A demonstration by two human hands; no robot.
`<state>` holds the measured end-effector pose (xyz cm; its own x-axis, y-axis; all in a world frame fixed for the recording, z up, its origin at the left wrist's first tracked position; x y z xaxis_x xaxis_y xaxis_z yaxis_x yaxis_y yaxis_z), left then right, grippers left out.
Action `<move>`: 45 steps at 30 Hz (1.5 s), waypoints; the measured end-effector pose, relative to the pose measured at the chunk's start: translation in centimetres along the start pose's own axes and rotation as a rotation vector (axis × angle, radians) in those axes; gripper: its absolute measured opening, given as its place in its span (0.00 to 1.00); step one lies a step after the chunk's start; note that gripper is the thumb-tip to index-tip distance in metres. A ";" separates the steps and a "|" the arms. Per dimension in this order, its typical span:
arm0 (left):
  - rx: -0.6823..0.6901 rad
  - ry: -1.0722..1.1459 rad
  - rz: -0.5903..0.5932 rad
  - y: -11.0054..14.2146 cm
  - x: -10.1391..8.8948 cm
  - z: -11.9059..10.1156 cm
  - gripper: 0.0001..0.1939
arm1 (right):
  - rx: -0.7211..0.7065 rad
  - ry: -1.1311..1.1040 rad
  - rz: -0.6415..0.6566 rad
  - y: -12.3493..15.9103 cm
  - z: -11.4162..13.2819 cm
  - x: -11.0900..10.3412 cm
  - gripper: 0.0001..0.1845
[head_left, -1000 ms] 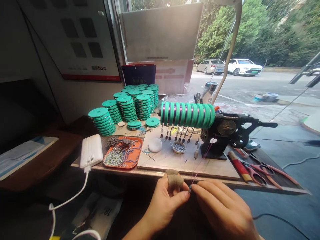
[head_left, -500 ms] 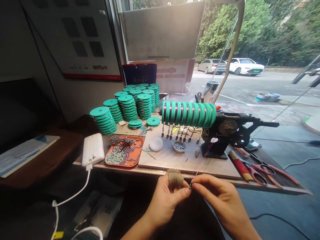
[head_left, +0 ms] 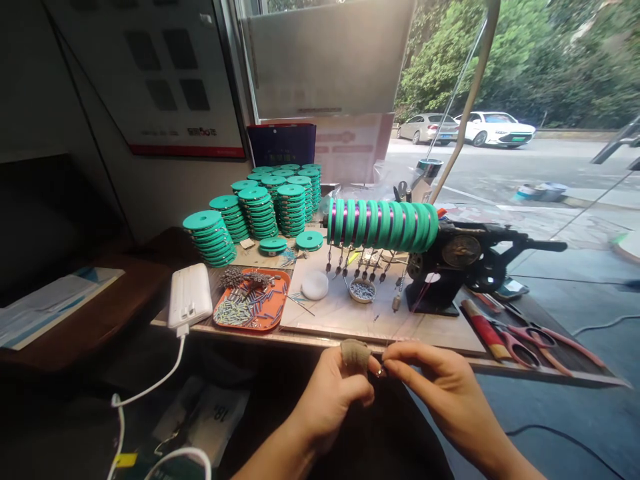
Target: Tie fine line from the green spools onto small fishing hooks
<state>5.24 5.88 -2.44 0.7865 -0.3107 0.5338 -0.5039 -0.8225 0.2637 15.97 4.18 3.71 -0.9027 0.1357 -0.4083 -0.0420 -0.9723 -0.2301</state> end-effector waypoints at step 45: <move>-0.073 -0.011 0.014 -0.2 0.4 -0.9 0.06 | -0.263 0.429 -0.265 0.1 2.2 -2.6 0.09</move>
<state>5.32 6.35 -1.60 0.7831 -0.3274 0.5288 -0.5391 -0.7813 0.3146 17.42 3.35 6.70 -0.6189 0.4869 -0.6164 -0.0858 -0.8219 -0.5631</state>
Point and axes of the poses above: each hand's wrist, its own y-axis away from the middle knuckle, its own x-axis out of the palm, z = x × y, the point moved 9 cm from there along -y, towards the middle knuckle, and after that the axes turned 6 degrees about y, right-handed, at the moved point
